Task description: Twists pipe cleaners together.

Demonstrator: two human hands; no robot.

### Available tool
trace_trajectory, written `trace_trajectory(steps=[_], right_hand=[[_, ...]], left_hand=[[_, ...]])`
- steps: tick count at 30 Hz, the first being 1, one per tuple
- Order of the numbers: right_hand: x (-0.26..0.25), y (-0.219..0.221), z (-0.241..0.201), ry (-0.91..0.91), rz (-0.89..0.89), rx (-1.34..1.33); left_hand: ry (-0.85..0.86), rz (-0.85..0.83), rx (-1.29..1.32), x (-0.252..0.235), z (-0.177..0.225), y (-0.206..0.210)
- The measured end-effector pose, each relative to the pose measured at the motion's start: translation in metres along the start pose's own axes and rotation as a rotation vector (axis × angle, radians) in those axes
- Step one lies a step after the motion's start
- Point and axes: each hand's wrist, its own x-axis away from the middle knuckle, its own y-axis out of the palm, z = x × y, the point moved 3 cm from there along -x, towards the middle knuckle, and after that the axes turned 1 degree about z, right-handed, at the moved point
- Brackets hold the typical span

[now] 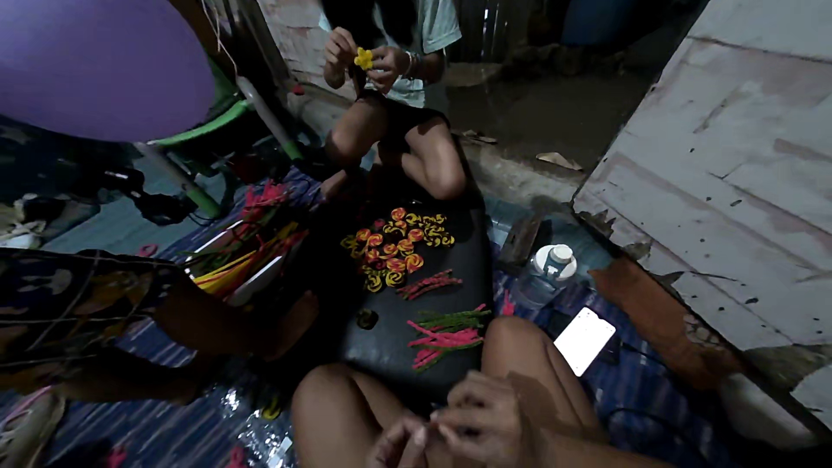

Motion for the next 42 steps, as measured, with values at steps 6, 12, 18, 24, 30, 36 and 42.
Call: trace_trajectory(steps=[6,12,18,24,30,36,42], right_hand=[[-0.036,-0.01,0.007,0.527,0.139,-0.504],[-0.051,-0.032,0.0,0.689,0.127,-0.518],[-0.043,-0.036,0.01,0.555,0.111,-0.426],[-0.048,-0.033,0.007,0.63,0.141,-0.469],[-0.045,-0.026,0.005,0.525,0.27,-0.482],[-0.041,-0.02,0.003,0.387,0.372,-0.333],[-0.034,-0.024,0.004,0.111,0.37,-0.067]], left_hand=[[0.489,-0.007,-0.359,-0.042,0.022,0.011],[0.511,-0.054,-0.303,-0.054,0.032,0.025],[0.862,0.109,-0.916,-0.049,0.042,0.022],[1.252,0.233,-1.175,-0.049,0.044,0.016],[0.974,0.193,-0.651,-0.067,0.035,0.018],[0.633,0.271,-0.131,-0.07,0.028,0.045],[0.957,0.385,-0.541,-0.064,0.034,0.044]])
